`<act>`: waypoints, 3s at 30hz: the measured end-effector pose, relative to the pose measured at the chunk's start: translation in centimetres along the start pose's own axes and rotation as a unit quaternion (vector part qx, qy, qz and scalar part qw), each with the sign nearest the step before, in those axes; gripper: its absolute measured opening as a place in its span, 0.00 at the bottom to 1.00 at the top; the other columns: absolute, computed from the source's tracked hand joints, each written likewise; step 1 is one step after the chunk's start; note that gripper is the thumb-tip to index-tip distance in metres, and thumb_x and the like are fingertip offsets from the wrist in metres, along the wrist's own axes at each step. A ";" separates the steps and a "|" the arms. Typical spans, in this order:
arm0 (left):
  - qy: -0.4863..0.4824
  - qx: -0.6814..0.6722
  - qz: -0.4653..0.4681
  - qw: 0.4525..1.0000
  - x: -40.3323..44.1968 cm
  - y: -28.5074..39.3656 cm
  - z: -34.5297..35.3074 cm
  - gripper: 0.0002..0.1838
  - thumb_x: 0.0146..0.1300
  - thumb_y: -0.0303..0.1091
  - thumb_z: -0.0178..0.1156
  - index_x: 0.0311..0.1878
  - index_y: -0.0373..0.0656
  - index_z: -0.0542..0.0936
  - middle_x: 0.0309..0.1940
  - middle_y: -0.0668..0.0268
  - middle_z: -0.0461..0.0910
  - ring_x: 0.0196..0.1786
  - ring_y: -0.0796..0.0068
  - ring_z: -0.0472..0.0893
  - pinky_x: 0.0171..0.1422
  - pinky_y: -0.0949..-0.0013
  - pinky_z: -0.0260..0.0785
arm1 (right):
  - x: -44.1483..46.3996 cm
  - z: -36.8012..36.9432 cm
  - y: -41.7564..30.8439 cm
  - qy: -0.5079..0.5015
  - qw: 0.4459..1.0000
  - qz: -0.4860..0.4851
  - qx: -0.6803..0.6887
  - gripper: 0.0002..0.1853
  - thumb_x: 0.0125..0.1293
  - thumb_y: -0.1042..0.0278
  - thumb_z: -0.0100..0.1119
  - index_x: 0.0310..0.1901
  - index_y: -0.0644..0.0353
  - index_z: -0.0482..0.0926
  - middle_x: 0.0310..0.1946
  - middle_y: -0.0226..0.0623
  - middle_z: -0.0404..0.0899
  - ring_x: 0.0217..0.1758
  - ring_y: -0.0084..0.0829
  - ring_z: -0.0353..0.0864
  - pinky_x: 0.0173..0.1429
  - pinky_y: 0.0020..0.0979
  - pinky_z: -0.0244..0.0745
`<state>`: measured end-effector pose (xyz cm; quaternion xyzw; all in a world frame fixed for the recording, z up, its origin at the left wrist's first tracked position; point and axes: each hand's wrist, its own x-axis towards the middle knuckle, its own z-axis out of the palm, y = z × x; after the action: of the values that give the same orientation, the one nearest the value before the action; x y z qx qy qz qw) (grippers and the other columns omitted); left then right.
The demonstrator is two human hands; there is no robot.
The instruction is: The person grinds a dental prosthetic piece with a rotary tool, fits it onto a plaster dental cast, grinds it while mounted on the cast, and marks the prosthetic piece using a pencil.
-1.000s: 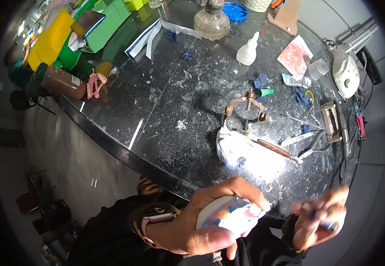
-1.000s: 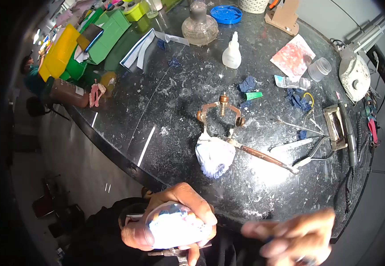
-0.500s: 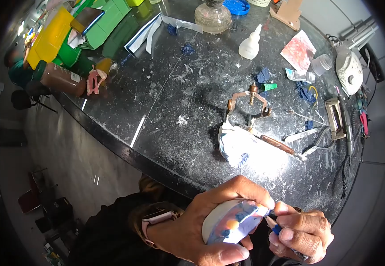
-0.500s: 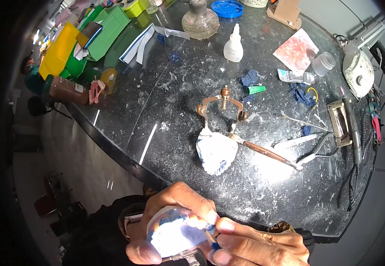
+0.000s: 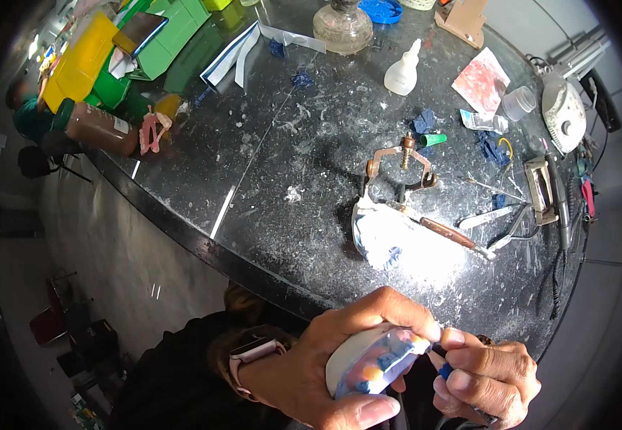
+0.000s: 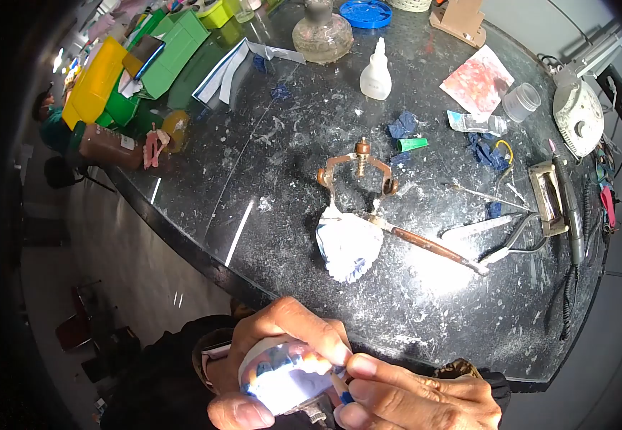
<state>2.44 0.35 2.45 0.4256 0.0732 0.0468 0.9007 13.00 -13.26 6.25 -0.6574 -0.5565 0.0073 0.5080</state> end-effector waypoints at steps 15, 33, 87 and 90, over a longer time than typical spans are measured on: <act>-0.043 -0.034 0.085 0.995 0.1 -1.8 -0.7 0.30 0.42 0.40 0.56 0.44 0.25 0.65 0.30 0.49 0.72 0.32 0.68 0.72 0.37 0.67 0.64 | -0.5 -0.3 0.5 -0.011 0.999 -0.046 -0.027 0.09 0.46 0.82 0.64 0.31 0.71 0.77 0.28 0.51 0.79 0.29 0.38 0.83 0.29 0.26 0.79; -0.115 -0.153 -0.103 0.976 0.2 -0.4 -1.2 0.25 0.43 0.38 0.53 0.43 0.33 0.61 0.31 0.62 0.67 0.27 0.83 0.71 0.30 0.79 0.65 | -1.7 -0.3 0.7 0.016 0.966 0.153 0.208 0.08 0.49 0.76 0.66 0.29 0.66 0.75 0.27 0.41 0.72 0.29 0.32 0.81 0.39 0.35 0.83; -0.012 -0.436 -0.357 0.826 0.9 0.2 -0.6 0.31 0.50 0.57 0.43 0.42 0.34 0.60 0.24 0.51 0.68 0.11 0.77 0.62 0.11 0.75 0.66 | -2.9 1.7 1.7 0.139 0.949 0.215 0.182 0.13 0.59 0.65 0.57 0.33 0.64 0.66 0.26 0.44 0.69 0.26 0.37 0.80 0.30 0.34 0.82; -0.021 -0.455 -0.316 0.832 0.4 -0.5 -0.9 0.32 0.49 0.56 0.45 0.45 0.35 0.60 0.27 0.50 0.68 0.14 0.77 0.65 0.17 0.68 0.74 | -3.1 1.8 1.6 0.156 0.941 0.237 0.184 0.13 0.61 0.64 0.55 0.36 0.64 0.66 0.27 0.46 0.71 0.27 0.37 0.81 0.31 0.34 0.82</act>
<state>2.73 0.77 1.41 -0.0776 0.1551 -0.2218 0.9595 11.91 -14.14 2.58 -0.6582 -0.2869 0.1274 0.6843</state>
